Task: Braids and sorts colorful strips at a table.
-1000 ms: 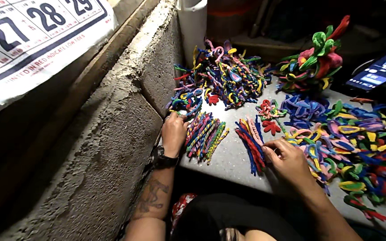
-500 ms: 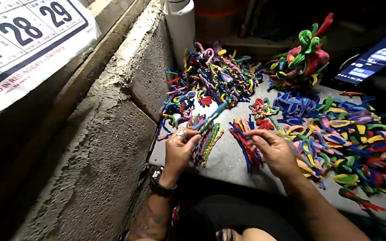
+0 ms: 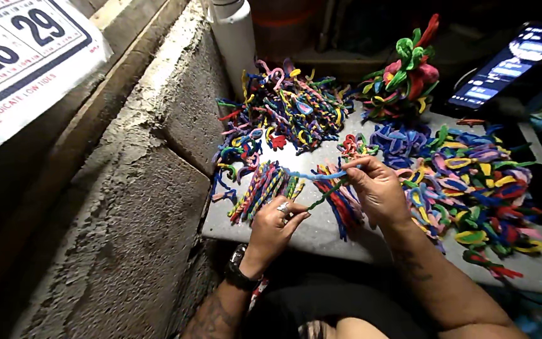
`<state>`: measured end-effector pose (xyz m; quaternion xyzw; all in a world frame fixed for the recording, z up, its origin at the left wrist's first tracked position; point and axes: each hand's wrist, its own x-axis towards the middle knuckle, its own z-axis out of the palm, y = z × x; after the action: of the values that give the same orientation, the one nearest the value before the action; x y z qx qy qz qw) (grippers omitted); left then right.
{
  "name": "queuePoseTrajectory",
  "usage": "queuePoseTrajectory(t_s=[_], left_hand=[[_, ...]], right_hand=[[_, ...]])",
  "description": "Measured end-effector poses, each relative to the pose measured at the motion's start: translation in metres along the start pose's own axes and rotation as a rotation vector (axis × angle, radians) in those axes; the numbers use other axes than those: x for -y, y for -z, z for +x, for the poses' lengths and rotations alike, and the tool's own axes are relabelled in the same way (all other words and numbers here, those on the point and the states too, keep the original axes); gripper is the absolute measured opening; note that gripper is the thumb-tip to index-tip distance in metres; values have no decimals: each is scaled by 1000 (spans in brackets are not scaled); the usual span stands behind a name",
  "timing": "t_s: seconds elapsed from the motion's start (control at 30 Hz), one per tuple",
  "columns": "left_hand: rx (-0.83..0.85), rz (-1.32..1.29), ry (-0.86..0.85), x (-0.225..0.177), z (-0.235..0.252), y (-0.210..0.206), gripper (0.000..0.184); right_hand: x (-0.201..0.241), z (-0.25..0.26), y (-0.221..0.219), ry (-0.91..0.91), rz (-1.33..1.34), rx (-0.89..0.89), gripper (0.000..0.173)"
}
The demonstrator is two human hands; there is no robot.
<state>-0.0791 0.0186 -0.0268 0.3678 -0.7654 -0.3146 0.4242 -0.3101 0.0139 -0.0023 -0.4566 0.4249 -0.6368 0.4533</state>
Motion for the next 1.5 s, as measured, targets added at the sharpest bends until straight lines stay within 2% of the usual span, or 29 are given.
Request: queuePoseTrajectory(t_s=[0.07,0.2,0.27,0.33,0.47,0.57,0.7,0.83,0.93,1.0,1.07,1.13,1.23,1.37,1.5], left_hand=[[74,-130,35,-5,1,-2,14],[254,-429,221,-16,4,-11,9],[280,-445,286,-17,7,-14,19],[251,-475,303,-14,12,-13,39],[-34,-701,296,-14,23,-7,26],[-134,-719,273,-13,30,4,30],[-210,-705,277,-10,31,20,30],[-127,-693,323,-7,26,25,30],[6,-739,327,-10,23,15,29],[65,-788,348,-14,23,10,29],[91,-845,359,-14,23,7,28],[93,-891,384,-14,22,6,28],[80,-898,428,-14,22,6,31],[47,-825,391,-9,27,-3,32],[-18,-824,479,-9,41,-29,36]], right_hand=[[-1,-1,2,17,32,-52,17],[2,-4,-2,-95,215,-113,20],[4,-6,1,-125,220,-68,21],[5,-12,3,-124,154,28,18],[6,-28,-2,-179,21,158,15],[9,-32,2,-151,-78,153,16],[12,-36,17,-132,-225,148,12],[14,-33,35,-123,-236,140,13],[16,-37,32,-41,-382,211,20],[11,-41,25,151,-593,277,32],[0,-42,24,360,-753,304,30],[-8,-45,26,461,-797,319,27],[-12,-57,29,424,-707,397,29],[-25,-78,29,346,-647,431,33],[-27,-92,25,372,-669,358,33]])
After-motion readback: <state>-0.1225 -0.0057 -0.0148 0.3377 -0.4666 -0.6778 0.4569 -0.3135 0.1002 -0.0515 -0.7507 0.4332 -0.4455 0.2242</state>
